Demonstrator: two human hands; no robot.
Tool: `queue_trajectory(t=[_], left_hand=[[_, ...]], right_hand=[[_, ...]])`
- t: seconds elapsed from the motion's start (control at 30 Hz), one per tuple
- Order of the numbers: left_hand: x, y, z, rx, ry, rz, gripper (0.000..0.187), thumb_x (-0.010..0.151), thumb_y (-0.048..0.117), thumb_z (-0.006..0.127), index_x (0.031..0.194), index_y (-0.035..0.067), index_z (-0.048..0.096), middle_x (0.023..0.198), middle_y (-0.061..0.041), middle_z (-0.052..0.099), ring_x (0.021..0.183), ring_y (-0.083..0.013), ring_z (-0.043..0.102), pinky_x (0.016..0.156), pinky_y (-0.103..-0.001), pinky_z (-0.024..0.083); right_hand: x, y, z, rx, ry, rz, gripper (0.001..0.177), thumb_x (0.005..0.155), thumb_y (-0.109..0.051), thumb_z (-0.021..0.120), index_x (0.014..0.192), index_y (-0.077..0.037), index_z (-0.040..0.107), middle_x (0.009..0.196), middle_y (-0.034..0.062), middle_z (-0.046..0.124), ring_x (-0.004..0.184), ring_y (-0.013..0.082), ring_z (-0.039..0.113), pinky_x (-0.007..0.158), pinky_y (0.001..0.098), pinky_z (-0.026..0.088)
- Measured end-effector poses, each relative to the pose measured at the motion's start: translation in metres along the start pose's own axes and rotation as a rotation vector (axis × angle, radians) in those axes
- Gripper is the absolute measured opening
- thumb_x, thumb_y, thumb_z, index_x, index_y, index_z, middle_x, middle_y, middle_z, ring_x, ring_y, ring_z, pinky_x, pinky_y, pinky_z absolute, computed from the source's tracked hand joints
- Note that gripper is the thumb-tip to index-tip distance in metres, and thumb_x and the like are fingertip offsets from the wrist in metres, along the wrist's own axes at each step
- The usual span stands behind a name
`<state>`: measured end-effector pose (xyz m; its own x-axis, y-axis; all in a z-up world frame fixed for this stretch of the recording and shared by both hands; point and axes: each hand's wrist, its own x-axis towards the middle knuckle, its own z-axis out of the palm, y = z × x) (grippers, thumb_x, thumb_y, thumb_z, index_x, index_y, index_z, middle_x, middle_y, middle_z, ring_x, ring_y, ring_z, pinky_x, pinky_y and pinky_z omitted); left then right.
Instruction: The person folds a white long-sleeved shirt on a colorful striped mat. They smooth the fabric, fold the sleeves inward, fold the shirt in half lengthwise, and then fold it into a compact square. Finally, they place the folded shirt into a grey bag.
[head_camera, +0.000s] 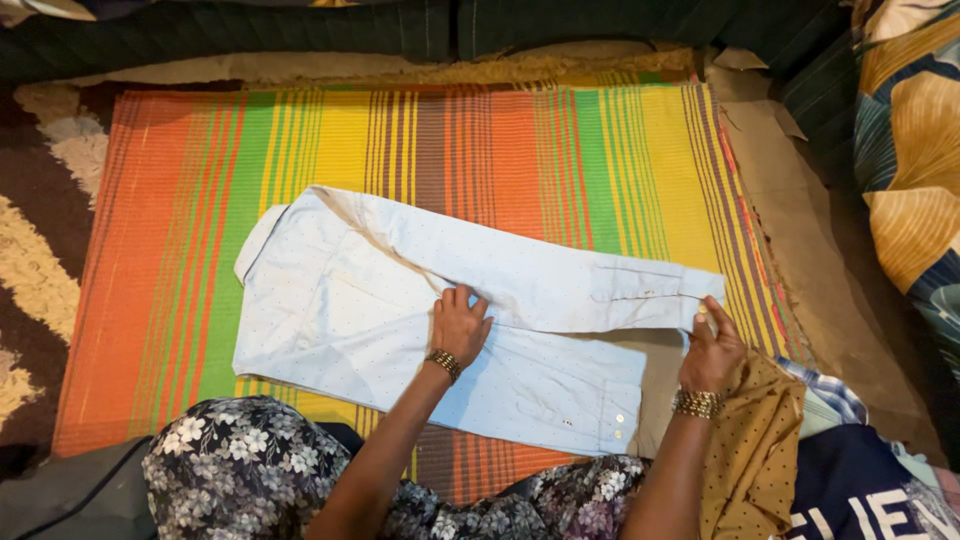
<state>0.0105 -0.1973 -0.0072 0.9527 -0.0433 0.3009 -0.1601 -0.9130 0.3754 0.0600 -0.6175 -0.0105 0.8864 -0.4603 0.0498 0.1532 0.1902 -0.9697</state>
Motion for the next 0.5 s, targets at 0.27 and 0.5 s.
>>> queue_trajectory(t=[0.27,0.5], left_hand=[[-0.009,0.019,-0.001,-0.052,0.000,-0.025,0.047,0.081,0.030,0.076,0.122,0.010,0.064,0.128,-0.019,0.053,0.107,-0.0360,0.052,0.088,-0.050,0.044],[0.028,0.049,-0.021,0.031,-0.195,-0.334,0.102,0.070,0.046,0.085,0.154,0.019,0.033,0.157,-0.038,0.016,0.114,-0.0454,0.057,0.094,-0.052,0.049]], right_hand=[[-0.033,-0.064,0.037,0.288,-0.156,-0.071,0.048,0.091,0.012,0.062,0.138,0.004,0.059,0.132,0.0102,0.067,0.101,0.0143,0.069,0.086,0.0313,0.060],[-0.024,-0.048,-0.012,0.385,-0.388,-0.286,0.038,0.095,0.022,0.064,0.130,0.009,0.070,0.103,0.0088,0.070,0.081,0.0109,0.065,0.072,0.0218,0.051]])
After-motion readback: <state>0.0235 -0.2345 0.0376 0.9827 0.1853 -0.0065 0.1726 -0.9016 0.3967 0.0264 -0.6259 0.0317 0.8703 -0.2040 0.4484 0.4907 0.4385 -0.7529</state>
